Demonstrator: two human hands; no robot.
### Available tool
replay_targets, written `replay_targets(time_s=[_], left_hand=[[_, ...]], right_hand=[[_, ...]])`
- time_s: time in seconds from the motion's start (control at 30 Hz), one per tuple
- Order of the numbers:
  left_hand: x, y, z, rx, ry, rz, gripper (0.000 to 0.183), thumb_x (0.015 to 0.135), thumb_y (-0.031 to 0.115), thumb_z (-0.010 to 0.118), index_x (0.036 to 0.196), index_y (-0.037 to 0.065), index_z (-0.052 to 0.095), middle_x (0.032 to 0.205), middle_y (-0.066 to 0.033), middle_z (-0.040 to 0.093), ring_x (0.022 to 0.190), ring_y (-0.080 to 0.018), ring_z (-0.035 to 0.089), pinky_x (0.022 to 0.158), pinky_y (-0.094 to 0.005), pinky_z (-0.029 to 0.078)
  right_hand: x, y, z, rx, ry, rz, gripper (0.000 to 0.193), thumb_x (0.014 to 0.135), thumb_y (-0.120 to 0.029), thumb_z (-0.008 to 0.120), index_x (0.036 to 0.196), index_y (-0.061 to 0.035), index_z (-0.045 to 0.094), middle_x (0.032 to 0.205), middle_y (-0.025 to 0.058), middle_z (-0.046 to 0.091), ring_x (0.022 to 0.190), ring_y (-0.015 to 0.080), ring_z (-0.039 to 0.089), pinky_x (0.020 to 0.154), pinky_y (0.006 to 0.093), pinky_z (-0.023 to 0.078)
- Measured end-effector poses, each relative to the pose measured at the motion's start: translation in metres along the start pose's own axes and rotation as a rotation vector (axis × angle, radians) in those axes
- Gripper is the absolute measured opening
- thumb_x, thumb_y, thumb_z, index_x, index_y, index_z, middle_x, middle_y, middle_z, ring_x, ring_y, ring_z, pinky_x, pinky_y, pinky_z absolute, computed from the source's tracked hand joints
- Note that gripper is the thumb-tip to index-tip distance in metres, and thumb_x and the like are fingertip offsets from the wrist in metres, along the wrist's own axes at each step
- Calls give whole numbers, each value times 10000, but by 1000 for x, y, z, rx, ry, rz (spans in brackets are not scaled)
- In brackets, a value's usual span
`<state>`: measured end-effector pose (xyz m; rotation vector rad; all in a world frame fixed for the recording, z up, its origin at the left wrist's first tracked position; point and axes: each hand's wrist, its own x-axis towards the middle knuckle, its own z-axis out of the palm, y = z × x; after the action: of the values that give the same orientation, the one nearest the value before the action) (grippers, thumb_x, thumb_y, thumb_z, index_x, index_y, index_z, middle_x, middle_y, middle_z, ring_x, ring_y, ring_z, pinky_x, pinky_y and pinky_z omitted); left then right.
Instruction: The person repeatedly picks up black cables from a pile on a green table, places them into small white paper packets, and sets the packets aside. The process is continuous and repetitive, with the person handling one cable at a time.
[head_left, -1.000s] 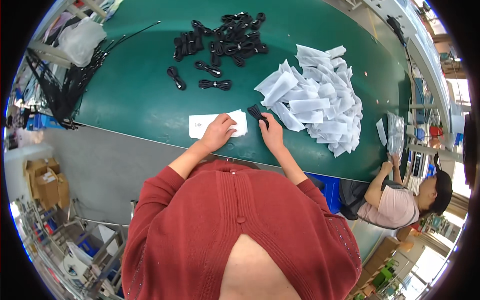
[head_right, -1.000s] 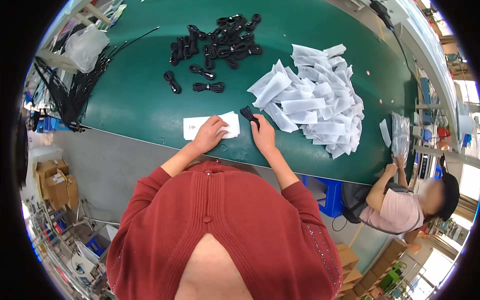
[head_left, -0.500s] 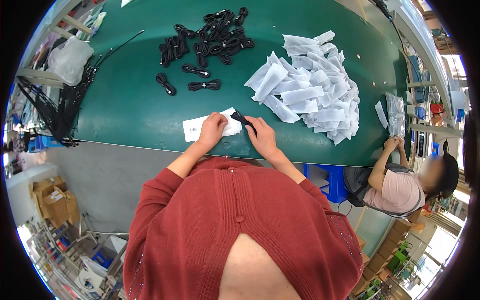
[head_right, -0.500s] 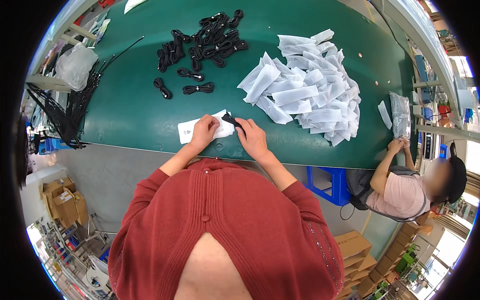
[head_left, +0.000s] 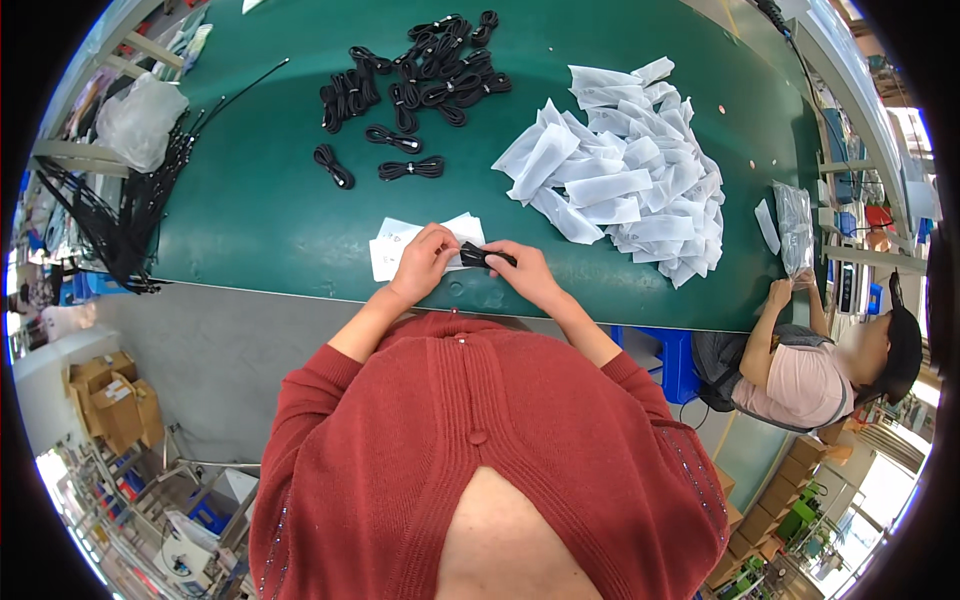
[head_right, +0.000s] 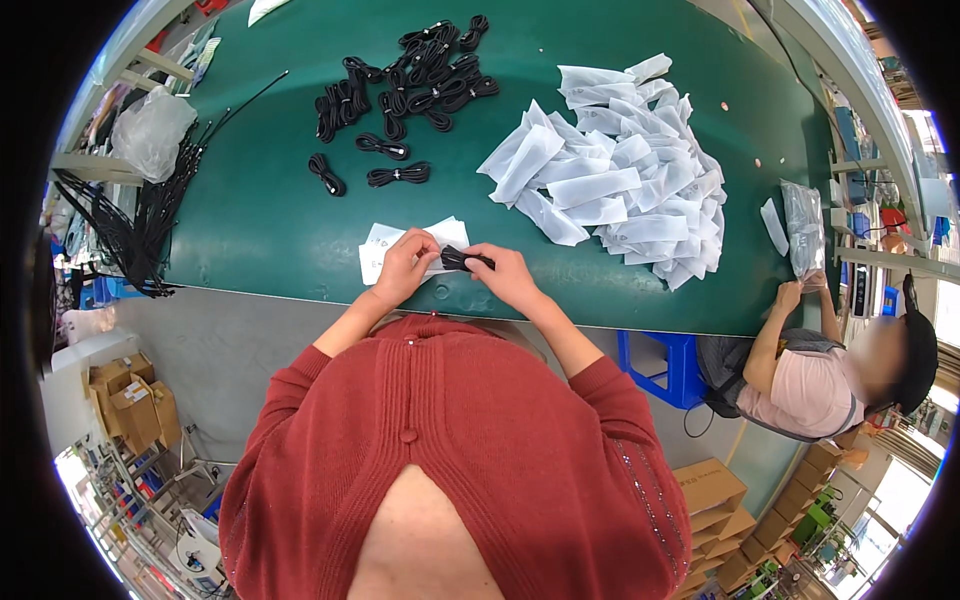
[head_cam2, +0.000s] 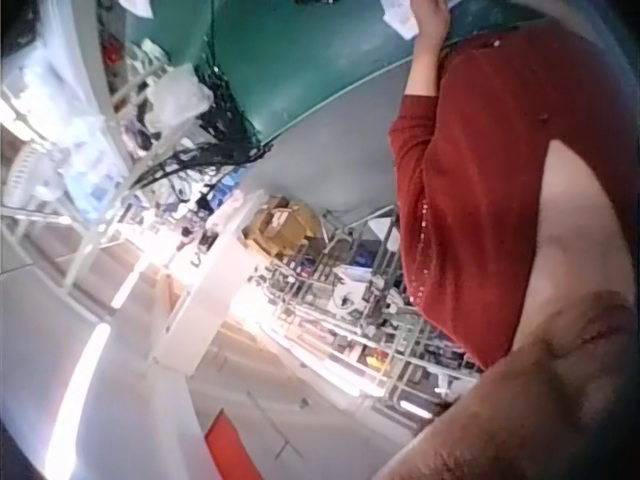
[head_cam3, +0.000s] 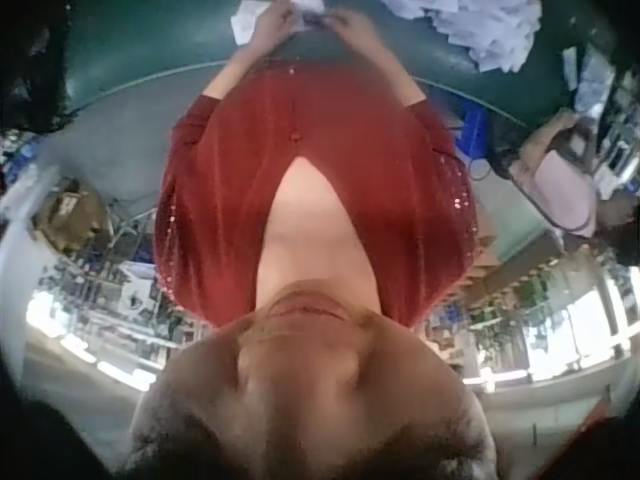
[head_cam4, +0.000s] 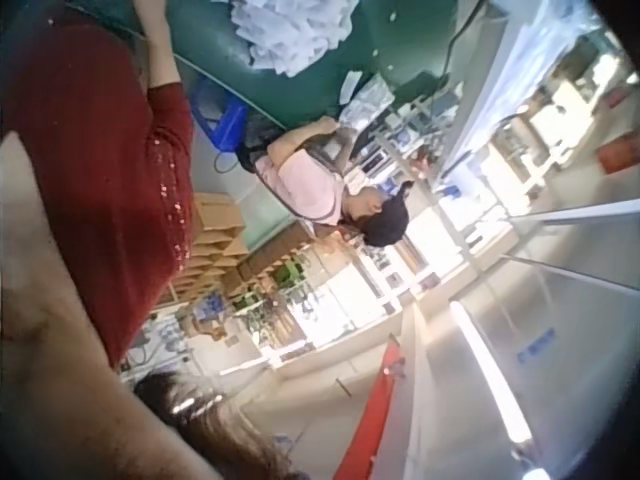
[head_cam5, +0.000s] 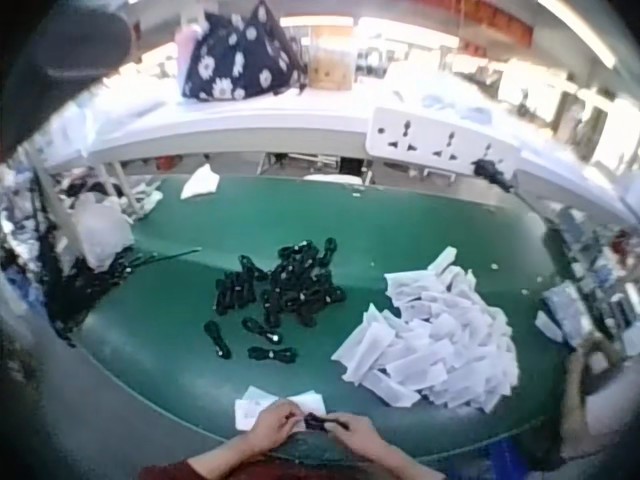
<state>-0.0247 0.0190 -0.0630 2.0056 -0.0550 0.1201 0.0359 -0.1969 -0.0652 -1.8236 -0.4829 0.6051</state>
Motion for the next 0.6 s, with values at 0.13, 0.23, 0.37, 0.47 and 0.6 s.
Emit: replay_targets(time_s=[0.13,0.23,0.37,0.47,0.6], left_hand=[[2,13,-7,81,-25,150,126,764,-26,659,850,34,588,930,-96,588,904,-301,557,775,-371,461],[5,20,-11,129,-4,167,137,751,-24,668,843,41,589,933,-91,592,927,-308,546,813,-385,447],[10,28,-15,160,24,195,119,761,-11,672,841,43,602,958,-87,606,907,-291,548,816,-369,444],[14,33,-16,154,55,214,113,764,4,675,840,47,603,969,-83,612,907,-277,548,810,-357,441],[22,42,-19,-64,102,45,72,806,37,658,853,44,604,997,-66,608,891,-189,540,777,-299,433]], right_hand=[[3,-7,-2,449,-128,533,248,867,-180,653,1097,-88,660,842,80,639,691,209,589,636,301,479],[-1,-20,2,55,-45,119,285,867,-168,658,1131,-64,637,860,77,605,720,194,582,659,282,477],[0,-37,5,-173,47,-243,324,855,-114,668,1166,-50,602,912,74,566,764,169,577,672,278,478],[3,-52,5,-59,84,-130,371,828,-49,678,1188,-56,589,1002,77,545,755,158,573,670,273,482],[8,-58,9,108,204,-256,436,814,22,666,1228,-46,548,1139,88,483,749,111,540,661,232,462]])
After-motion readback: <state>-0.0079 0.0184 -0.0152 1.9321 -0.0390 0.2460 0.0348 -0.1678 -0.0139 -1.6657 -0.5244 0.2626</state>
